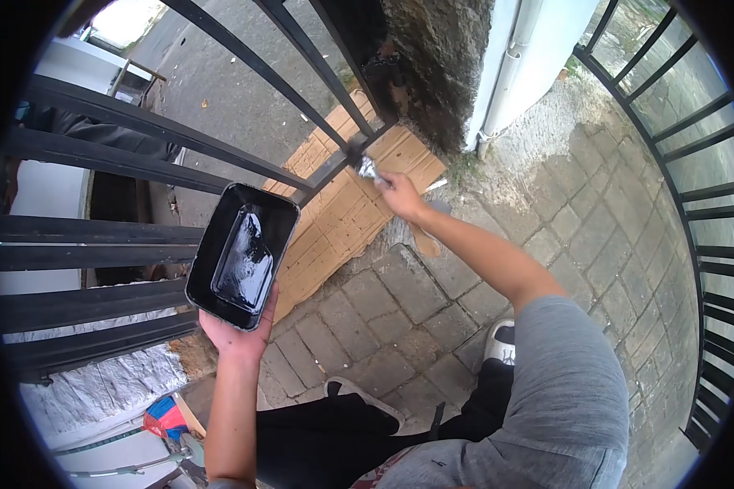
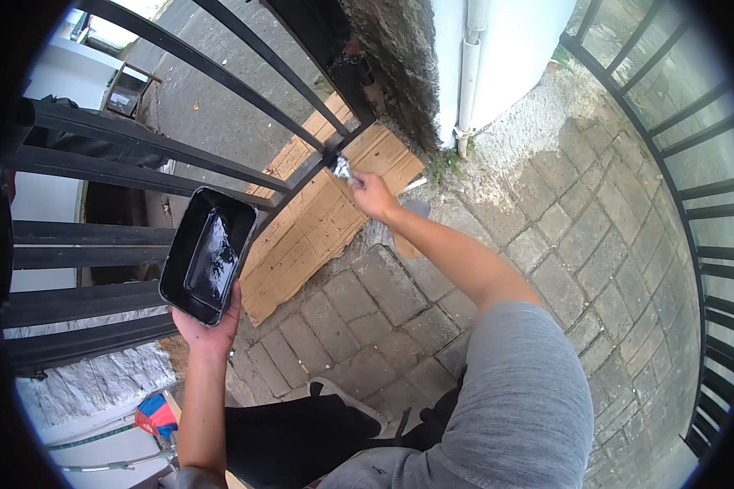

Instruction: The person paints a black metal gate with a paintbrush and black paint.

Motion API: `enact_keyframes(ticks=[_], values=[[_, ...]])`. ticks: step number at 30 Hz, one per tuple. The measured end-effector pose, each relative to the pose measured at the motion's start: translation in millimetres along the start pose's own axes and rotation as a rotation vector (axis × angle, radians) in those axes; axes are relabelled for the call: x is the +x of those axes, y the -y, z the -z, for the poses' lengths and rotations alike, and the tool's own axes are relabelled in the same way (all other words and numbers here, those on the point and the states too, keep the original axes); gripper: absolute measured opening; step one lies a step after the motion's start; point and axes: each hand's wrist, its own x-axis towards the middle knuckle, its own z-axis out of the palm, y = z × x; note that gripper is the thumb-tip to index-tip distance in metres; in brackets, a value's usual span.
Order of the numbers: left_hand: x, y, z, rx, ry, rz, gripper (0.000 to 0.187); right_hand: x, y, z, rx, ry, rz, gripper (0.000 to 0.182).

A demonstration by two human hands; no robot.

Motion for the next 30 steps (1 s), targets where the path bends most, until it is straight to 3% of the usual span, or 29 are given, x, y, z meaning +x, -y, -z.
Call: enact_keyframes(ticks=[3,6,12,15,19,23,27,30], values=[[-6,29,26,-0.070,0.006,0.010,0.061,0,6,23,-0.336,0.190,0.027,0.035],[-2,50,33,-0.108,-0.007,0.069,0.062,2,41,54,-0.360,-0.059,-0.003,0.033],[4,54,27,-0.138,0.113,0.056,0.060,16,79,88,-0.693,-0.084,-0.038,0.031],[6,52,20,-0.167,0.145,0.058,0.060,22,78,100,-0.775,-0.039,0.066,0.029],[18,58,15,-0.188,0.112,0.114,0.068,34,101,108,-0.570,-0.089,0.268,0.027],[23,62,7,-0.219,0.124,0.139,0.069,55,116,82,-0.440,-0.192,0.271,0.025],[25,62,0,-0.159,0.245,0.093,0.062,70,125,64,-0.080,-0.178,0.117,0.026],[28,61,0,-0.176,0.214,0.079,0.063,95,95,68,-0.406,-0.140,0.241,0.025]])
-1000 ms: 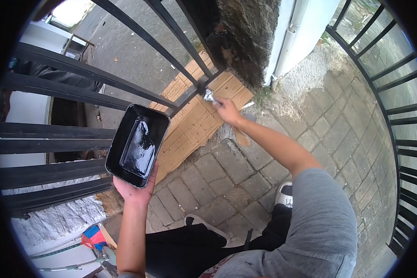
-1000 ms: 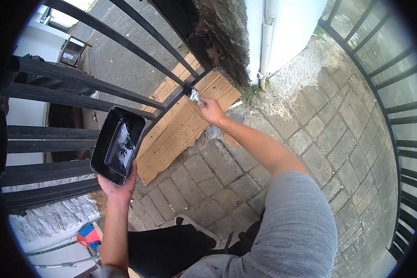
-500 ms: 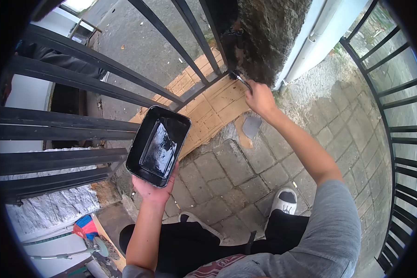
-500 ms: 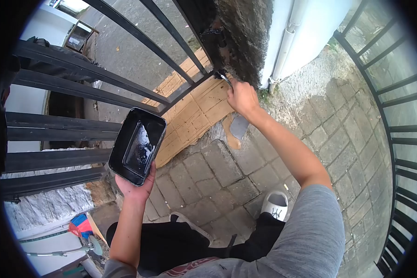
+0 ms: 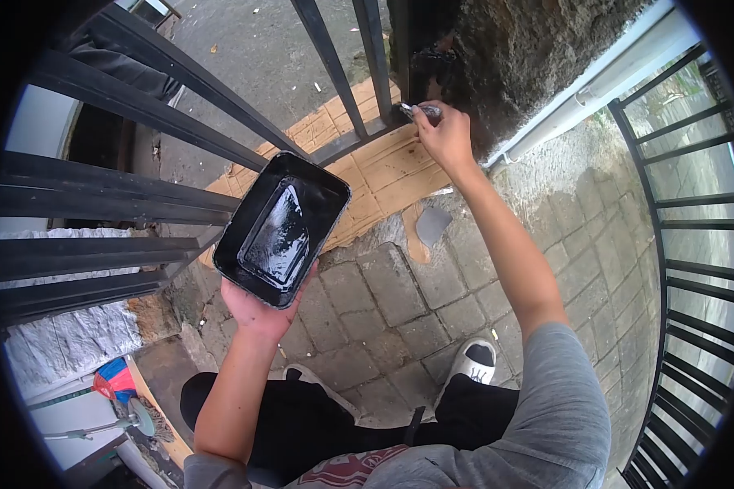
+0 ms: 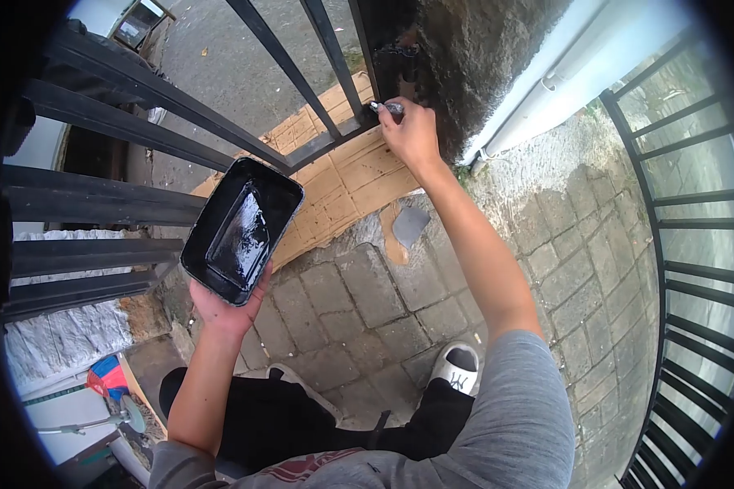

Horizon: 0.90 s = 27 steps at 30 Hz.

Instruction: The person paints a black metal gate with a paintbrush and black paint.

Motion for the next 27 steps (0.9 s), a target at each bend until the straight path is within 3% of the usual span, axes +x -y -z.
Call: enact_keyframes(ticks=[5,8,12,17,20,21,22,27], values=[[6,-4,12,-0.064,0.001,0.012,0.069,2,-8,-18,0.208,-0.059,0.058,0.025],[5,-2,10,-0.042,-0.008,0.007,0.067,-5,-9,-13,-0.073,0.052,0.006,0.026],[7,-9,17,-0.076,0.008,0.007,0.072,-5,-5,0,-0.175,0.000,0.072,0.024],[7,-7,11,-0.016,-0.031,0.002,0.066,-7,-7,-14,0.092,-0.119,0.220,0.017],[9,-7,12,-0.015,-0.061,0.006,0.066,-12,-56,-28,0.168,-0.020,0.037,0.016],[9,-7,12,-0.013,-0.064,0.006,0.066,-13,-34,-15,0.397,0.041,-0.218,0.014],[9,-8,11,-0.011,-0.067,0.002,0.066,-7,-28,-9,0.444,0.057,-0.282,0.014],[10,-9,16,0.000,-0.007,-0.008,0.066,-9,-19,-20,0.323,0.037,-0.035,0.018]])
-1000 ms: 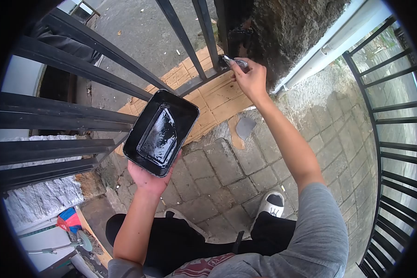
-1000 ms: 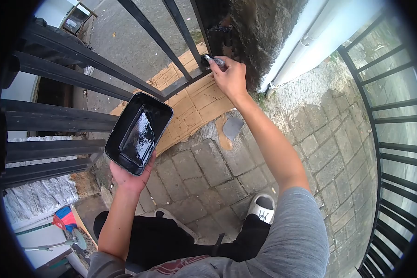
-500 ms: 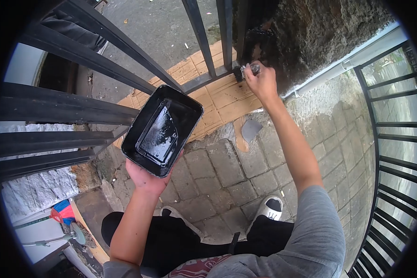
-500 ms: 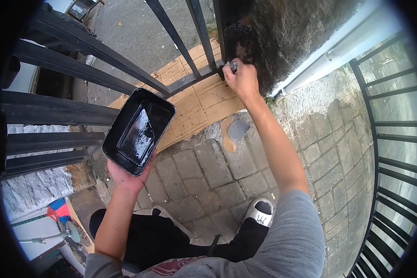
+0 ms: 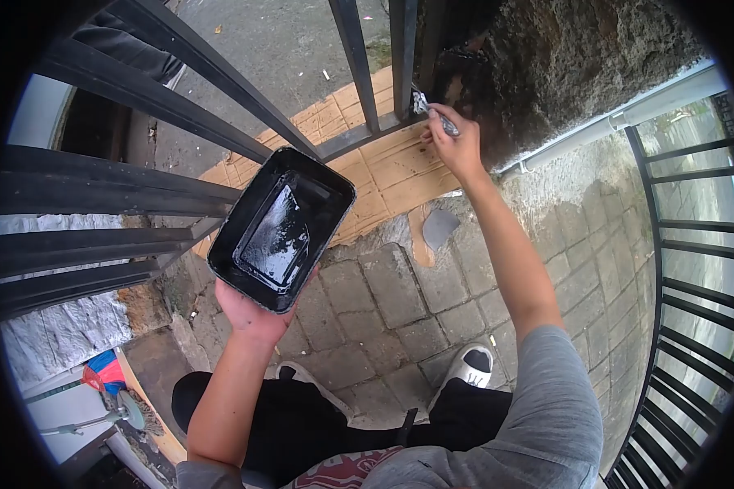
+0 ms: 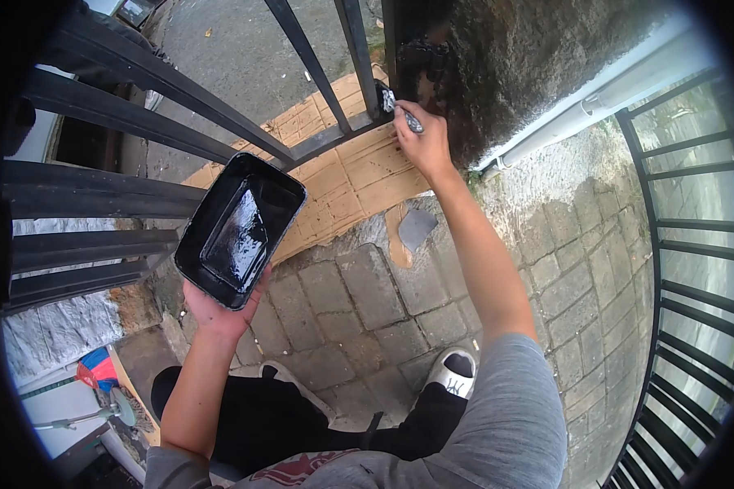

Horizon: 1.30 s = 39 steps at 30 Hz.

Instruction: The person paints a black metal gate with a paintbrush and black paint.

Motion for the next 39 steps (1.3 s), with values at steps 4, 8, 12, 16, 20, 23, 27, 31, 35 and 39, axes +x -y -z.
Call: enact_keyframes(ticks=[4,8,12,16,20,23,27,31,35,39], values=[[1,1,0,-0.013,-0.003,0.006,0.067,6,-5,12,-0.310,0.086,0.044,0.020],[0,-1,0,-0.021,-0.003,-0.008,0.067,21,13,19,-0.214,0.098,-0.011,0.021],[2,1,-1,-0.015,-0.076,0.003,0.067,2,-19,15,-0.195,0.127,-0.021,0.029],[5,0,-1,-0.016,-0.040,-0.016,0.067,9,-2,34,-0.238,0.232,-0.177,0.030],[10,0,12,-0.092,-0.021,0.029,0.074,9,-11,20,-0.227,0.143,0.072,0.029],[10,0,8,-0.098,-0.034,0.041,0.074,-1,0,27,-0.090,0.252,-0.242,0.032],[10,2,0,-0.016,-0.006,0.009,0.069,20,18,40,-0.208,0.304,-0.214,0.034],[11,3,-3,0.004,-0.044,0.029,0.067,18,22,24,-0.539,0.218,0.110,0.031],[11,5,-2,0.023,-0.026,0.019,0.066,0,11,26,-0.603,0.370,0.286,0.032],[10,4,-6,0.037,-0.049,0.011,0.067,-9,19,22,-0.829,0.471,0.239,0.026]])
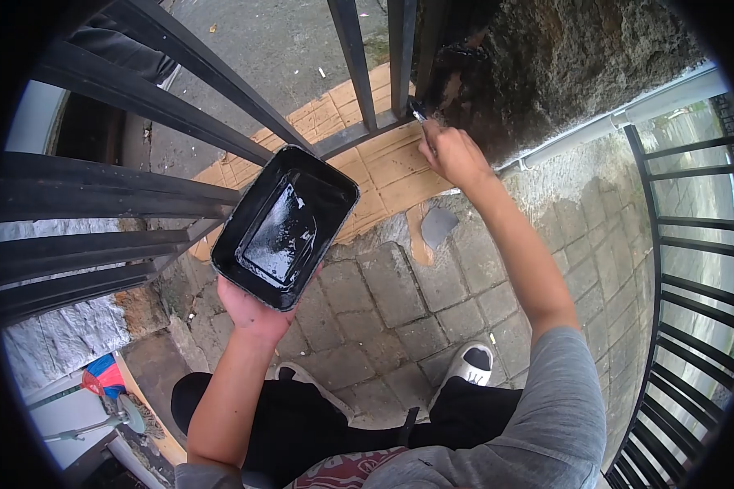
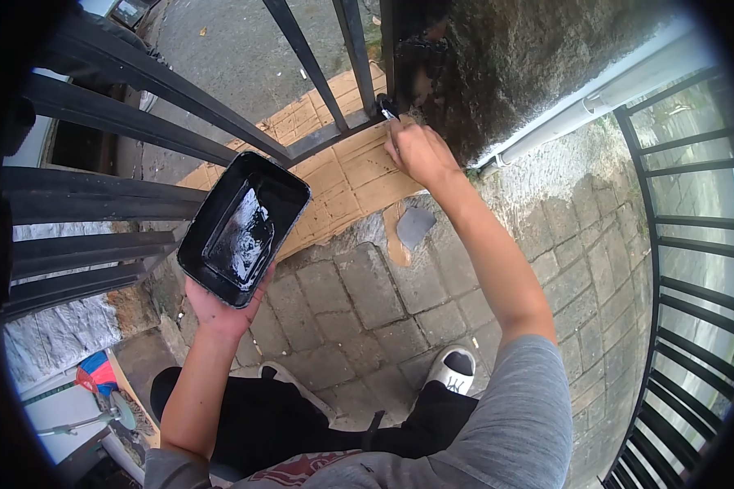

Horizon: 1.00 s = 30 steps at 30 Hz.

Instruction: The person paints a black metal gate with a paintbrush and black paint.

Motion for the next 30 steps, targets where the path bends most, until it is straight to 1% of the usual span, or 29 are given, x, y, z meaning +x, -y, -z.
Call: enact_keyframes(ticks=[2,5,8,11,12,14,17,20,21,22,24,26,27,28,30], values=[[-1,-1,0,-0.005,-0.009,0.003,0.067,12,18,11,-0.053,0.062,0.003,0.026],[-1,-1,5,0.004,0.024,0.000,0.067,18,17,-8,-0.036,-0.037,-0.010,0.025],[-2,-1,5,-0.002,0.037,-0.020,0.067,4,22,3,0.013,0.004,-0.086,0.027],[-3,-2,9,-0.024,0.040,-0.015,0.066,16,0,6,0.435,-0.160,-0.239,0.031],[-5,-1,9,-0.035,0.023,-0.001,0.066,20,-20,-8,0.516,-0.245,-0.243,0.032],[-10,0,5,-0.050,-0.007,0.031,0.065,19,-45,-44,0.755,-0.244,-0.215,0.033],[-10,1,8,-0.037,0.028,0.019,0.065,-1,-27,-24,1.089,-0.140,-0.463,0.032],[-12,1,7,-0.063,0.056,0.008,0.068,0,-40,-10,1.126,-0.093,-0.497,0.032],[-11,-1,13,-0.081,0.066,0.026,0.069,4,-33,-6,1.149,-0.153,-0.491,0.030],[-12,1,14,-0.097,0.073,0.047,0.071,9,-32,-11,1.233,-0.202,-0.439,0.030],[-14,5,9,-0.109,-0.005,0.056,0.071,12,-27,-19,1.323,-0.282,-0.515,0.027],[-14,8,5,-0.122,-0.042,0.062,0.071,5,-20,-33,1.312,-0.326,-0.475,0.028],[-17,11,1,-0.099,0.000,0.066,0.069,-1,-17,-34,1.301,-0.347,-0.449,0.029],[-20,12,-4,-0.078,0.043,0.067,0.067,-12,-16,-30,0.914,-0.276,-0.346,0.032],[-25,15,-9,-0.046,0.082,0.058,0.065,-23,-17,0,0.331,-0.182,-0.086,0.033]])
